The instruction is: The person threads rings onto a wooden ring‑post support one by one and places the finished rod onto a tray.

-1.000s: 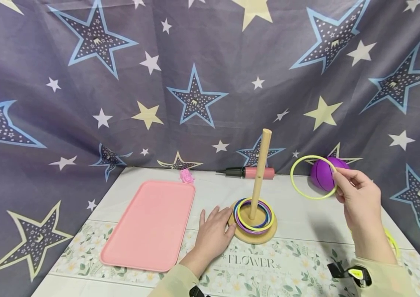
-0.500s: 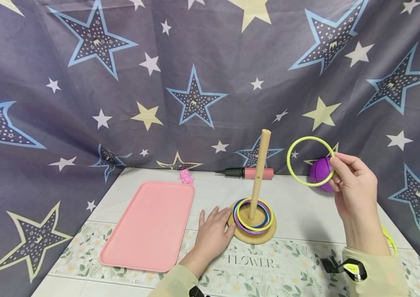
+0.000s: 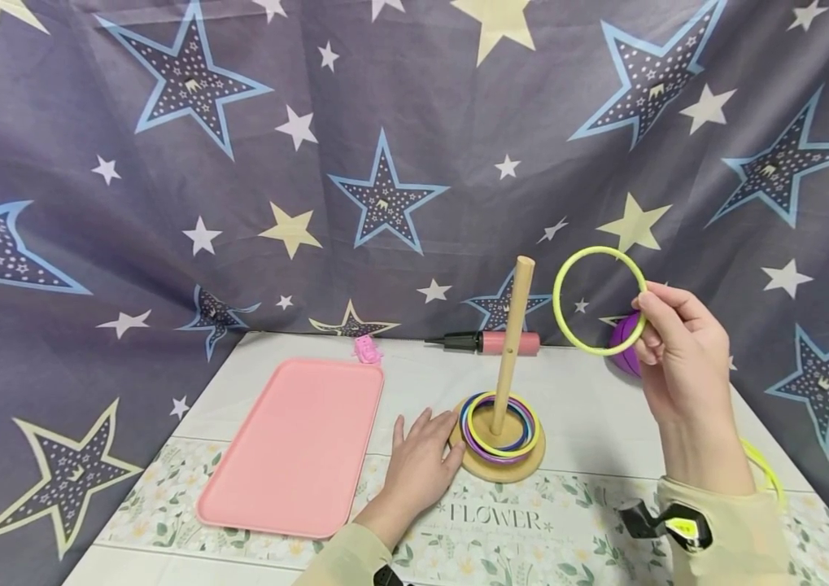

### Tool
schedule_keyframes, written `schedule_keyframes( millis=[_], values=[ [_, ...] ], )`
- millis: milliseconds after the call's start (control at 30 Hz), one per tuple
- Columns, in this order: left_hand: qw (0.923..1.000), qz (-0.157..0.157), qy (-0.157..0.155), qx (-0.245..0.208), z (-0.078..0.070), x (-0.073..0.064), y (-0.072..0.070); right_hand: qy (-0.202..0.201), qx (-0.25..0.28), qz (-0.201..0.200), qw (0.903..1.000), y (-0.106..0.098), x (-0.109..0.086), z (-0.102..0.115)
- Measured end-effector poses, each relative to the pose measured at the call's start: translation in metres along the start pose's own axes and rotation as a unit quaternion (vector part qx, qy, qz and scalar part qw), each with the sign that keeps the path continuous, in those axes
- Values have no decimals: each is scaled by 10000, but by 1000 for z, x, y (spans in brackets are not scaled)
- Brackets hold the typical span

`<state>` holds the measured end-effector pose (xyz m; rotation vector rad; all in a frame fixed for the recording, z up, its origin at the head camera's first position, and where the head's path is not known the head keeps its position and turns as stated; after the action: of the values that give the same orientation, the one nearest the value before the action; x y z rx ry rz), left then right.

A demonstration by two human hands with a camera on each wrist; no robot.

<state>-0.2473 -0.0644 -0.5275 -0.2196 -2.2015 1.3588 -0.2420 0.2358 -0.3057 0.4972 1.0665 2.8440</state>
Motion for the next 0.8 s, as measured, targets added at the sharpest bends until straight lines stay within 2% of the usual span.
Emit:
schedule_keyframes(
  millis=[400, 800],
  values=[
    [10000, -32, 1, -31, -1, -2, -2, -19, -138, 154, 9998, 29, 7, -13],
    [10000, 20, -39, 42, -1, 0, 0, 273, 33, 114, 9996, 38, 13, -34]
  ],
)
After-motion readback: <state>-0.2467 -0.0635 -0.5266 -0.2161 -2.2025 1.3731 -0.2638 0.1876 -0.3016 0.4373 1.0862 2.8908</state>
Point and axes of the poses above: each hand's wrist, its own x-axis towards the middle knuckle, its own y-axis out of the palm, z = x × y, the point moved 7 cm from there along x, towards the middle knuckle, and after that the axes turned 11 degrees about y, right-handed, at the moved point
